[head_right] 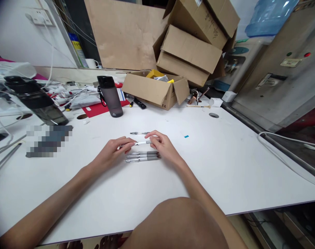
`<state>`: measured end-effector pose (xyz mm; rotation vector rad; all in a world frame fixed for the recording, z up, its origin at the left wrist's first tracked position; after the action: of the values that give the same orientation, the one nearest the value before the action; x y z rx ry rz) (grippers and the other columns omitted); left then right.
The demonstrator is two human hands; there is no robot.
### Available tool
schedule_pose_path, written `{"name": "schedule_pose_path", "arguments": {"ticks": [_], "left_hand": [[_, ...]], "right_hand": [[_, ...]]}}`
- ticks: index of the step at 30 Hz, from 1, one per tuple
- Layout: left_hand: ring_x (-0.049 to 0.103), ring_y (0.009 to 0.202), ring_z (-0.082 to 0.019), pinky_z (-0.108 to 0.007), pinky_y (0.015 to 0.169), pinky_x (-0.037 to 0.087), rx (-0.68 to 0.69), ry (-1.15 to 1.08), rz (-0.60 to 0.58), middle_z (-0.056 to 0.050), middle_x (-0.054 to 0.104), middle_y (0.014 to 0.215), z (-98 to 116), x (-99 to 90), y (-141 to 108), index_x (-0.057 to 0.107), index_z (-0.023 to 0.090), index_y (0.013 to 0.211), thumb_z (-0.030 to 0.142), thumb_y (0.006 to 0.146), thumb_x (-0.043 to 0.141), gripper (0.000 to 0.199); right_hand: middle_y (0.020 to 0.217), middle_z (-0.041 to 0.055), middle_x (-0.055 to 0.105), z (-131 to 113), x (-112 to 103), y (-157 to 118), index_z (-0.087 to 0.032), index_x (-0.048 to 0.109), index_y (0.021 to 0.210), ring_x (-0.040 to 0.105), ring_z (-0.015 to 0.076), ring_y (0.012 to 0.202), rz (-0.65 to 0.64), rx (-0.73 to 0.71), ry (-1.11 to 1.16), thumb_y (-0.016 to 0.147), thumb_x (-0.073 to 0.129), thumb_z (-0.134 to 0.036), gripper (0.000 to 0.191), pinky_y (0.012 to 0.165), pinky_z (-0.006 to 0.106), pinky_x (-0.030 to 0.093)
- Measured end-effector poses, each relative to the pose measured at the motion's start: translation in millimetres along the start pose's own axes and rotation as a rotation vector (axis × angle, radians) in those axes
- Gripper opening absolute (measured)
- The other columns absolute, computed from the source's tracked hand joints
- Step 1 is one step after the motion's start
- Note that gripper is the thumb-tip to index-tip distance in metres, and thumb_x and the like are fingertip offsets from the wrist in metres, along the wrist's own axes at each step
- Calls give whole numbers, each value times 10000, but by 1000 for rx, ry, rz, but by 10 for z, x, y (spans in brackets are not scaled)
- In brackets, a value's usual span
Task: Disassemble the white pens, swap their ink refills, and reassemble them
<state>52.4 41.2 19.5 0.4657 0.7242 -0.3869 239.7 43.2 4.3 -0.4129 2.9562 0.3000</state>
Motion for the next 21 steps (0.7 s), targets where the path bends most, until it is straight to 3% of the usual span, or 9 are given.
{"name": "schedule_pose_path", "arguments": {"ticks": [4,7,15,21], "left_hand": [[620,824,-163,-266,744,491,-59,-308,3,-18,686,952,29,33,7,715,218,1084,444,942,643,277],[649,842,-162,-265,768,533,-103,-445,55,-23,689,970,-6,30,15,724,201,1025,426,860,752,280],[606,645,-122,-223,553,520,-211,-544,148,-32,724,855,-145,-33,21,798,190,914,398,782,826,249],[601,813,-160,-225,592,544,-168,-721,169,-57,676,985,-123,-38,43,753,188,949,420,832,770,261]], "right_hand": [[588,-55,385,-66,22,7,-215,639,1027,327,131,553,-25,0,65,979,499,-408,243,566,277,232],[600,-46,416,-141,68,-13,-212,635,1024,364,136,580,-52,0,106,979,503,-377,216,583,278,261],[670,-26,509,-210,117,-37,-224,640,1031,444,144,651,-88,-30,113,996,513,-354,185,638,290,333],[809,8,653,-152,278,-85,-239,627,1147,566,160,762,-300,-17,71,998,545,-389,227,732,313,411]]}}
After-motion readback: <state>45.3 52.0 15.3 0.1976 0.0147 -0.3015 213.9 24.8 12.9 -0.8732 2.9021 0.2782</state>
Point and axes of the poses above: each hand's wrist, its own y-axis towards the middle knuckle, its own x-axis out of the palm, z = x × y, the point moved 7 cm from there along y, towards the middle knuckle
